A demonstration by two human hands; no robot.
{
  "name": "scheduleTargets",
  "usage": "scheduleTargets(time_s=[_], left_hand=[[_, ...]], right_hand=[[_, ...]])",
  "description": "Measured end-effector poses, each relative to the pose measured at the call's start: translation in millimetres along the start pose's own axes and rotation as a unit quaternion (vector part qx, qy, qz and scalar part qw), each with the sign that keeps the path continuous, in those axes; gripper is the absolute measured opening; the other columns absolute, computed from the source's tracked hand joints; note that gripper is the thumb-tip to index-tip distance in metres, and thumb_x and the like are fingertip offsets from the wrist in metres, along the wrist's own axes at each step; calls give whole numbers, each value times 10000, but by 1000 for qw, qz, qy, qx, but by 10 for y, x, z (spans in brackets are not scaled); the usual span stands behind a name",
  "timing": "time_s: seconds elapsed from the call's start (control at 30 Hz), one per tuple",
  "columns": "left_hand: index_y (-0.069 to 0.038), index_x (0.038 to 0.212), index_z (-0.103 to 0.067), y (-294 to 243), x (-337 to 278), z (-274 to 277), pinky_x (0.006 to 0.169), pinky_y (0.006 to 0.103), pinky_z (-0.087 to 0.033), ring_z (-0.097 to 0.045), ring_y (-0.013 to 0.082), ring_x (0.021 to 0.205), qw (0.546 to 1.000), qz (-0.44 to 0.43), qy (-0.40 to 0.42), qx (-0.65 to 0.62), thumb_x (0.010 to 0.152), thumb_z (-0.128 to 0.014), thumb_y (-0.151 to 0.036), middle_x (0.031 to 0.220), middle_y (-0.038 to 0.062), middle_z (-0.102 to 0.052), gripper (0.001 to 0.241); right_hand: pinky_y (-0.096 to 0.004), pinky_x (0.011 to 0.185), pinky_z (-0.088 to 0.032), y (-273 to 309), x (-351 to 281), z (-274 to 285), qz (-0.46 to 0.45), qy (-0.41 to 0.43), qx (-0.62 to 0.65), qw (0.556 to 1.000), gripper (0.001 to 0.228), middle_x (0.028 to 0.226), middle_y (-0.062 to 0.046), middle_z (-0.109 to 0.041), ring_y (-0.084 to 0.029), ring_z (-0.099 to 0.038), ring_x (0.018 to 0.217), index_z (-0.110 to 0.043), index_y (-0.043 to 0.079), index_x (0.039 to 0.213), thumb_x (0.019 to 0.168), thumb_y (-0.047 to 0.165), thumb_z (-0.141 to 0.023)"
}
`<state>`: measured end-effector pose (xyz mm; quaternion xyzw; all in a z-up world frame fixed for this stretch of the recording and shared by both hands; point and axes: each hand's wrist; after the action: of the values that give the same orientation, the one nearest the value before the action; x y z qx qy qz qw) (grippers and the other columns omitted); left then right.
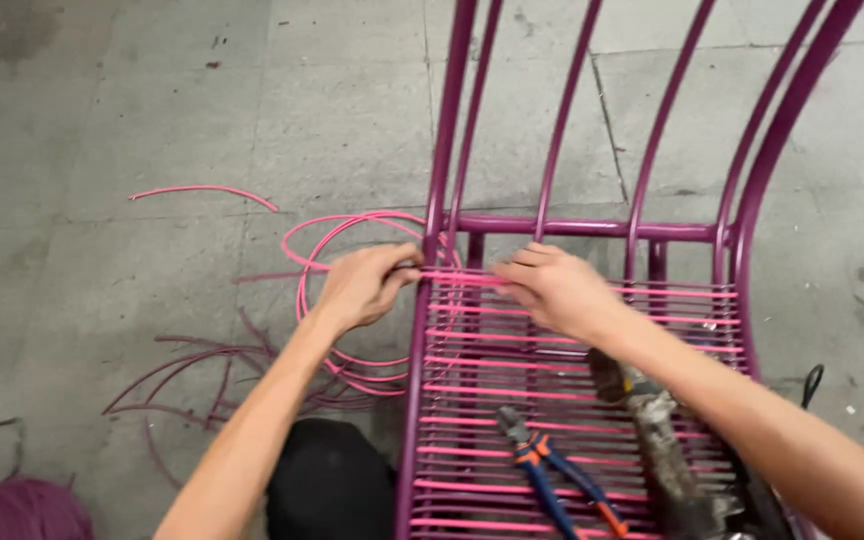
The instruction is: Manually weaving pink plastic cord onto a metal chair frame and securing it with a heat gun and staple gun.
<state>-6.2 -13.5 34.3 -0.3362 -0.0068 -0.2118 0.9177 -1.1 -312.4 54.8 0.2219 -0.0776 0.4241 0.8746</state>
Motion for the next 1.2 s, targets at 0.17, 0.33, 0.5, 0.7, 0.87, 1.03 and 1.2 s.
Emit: scheduleTargets(time_s=[0.17, 0.33, 0.5, 0.7, 0.87, 1.03, 1.2], left_hand=[[-138, 1103, -668, 262, 52, -295, 708, 514, -519, -693, 391, 900, 1000, -27, -4, 10, 836, -629, -98, 957, 125, -725, 273], [-145, 1052, -692, -25, 119, -74, 699, 514, -509, -684, 389, 852, 998, -40, 16, -50, 878, -702, -153, 861, 128, -691, 174], [-183, 986, -756, -134, 212, -163, 682, 493, -538, -723, 369, 827, 996, 45, -2, -76, 804, -708, -86, 848, 123, -754, 212], [-186, 994, -743, 158, 207, -323, 680, 453, -575, -749, 338, 775, 995, -33, -5, -99, 803, -633, -25, 831, 109, -765, 273], [-179, 990, -741, 105, 227, -243, 643, 487, -542, -721, 362, 742, 998, -51, 39, -23, 803, -675, -79, 813, 115, -760, 222], [-198, 1045, -758, 80, 185, -248, 594, 492, -529, -715, 364, 705, 998, -63, 18, -27, 768, -657, -44, 825, 110, -764, 332], [-176, 953, -743, 90, 114, -339, 624, 426, -555, -759, 313, 758, 989, 53, -6, -138, 841, -654, -39, 799, 86, -772, 198]], right_hand=[[-474, 712, -548, 91, 273, -588, -124, -13, 44, 991, 295, 896, -156, -690, -378, -681, 824, -739, 52, 1088, 796, 51, -698], [-495, 667, -525, 227, 387, -591, -233, -37, 78, 969, 271, 852, -163, -691, -402, -677, 793, -757, 71, 970, 709, 22, -702], [-510, 669, -506, 294, 434, -642, -287, -52, 57, 955, 172, 844, -156, -711, -396, -675, 788, -755, 106, 910, 768, 20, -710], [-506, 672, -513, 338, 466, -663, -326, -29, 40, 944, 206, 800, -154, -713, -378, -684, 783, -762, 157, 942, 775, 45, -715], [-515, 713, -502, 339, 371, -744, -276, -45, -4, 960, 311, 869, -114, -717, -369, -676, 880, -744, 144, 971, 692, 20, -689], [-511, 747, -485, 327, 357, -770, -260, -22, -22, 965, 425, 925, -104, -716, -360, -665, 942, -736, 121, 1030, 628, 7, -659], [-507, 750, -482, 336, 361, -768, -255, -33, -5, 966, 410, 919, -105, -715, -353, -667, 940, -736, 110, 1027, 640, 5, -651]])
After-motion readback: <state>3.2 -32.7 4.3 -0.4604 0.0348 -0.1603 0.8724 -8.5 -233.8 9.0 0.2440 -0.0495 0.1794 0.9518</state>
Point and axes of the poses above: each hand's wrist, its own x-axis towards the middle knuckle, its own z-axis out of the back of the hand, y = z × x
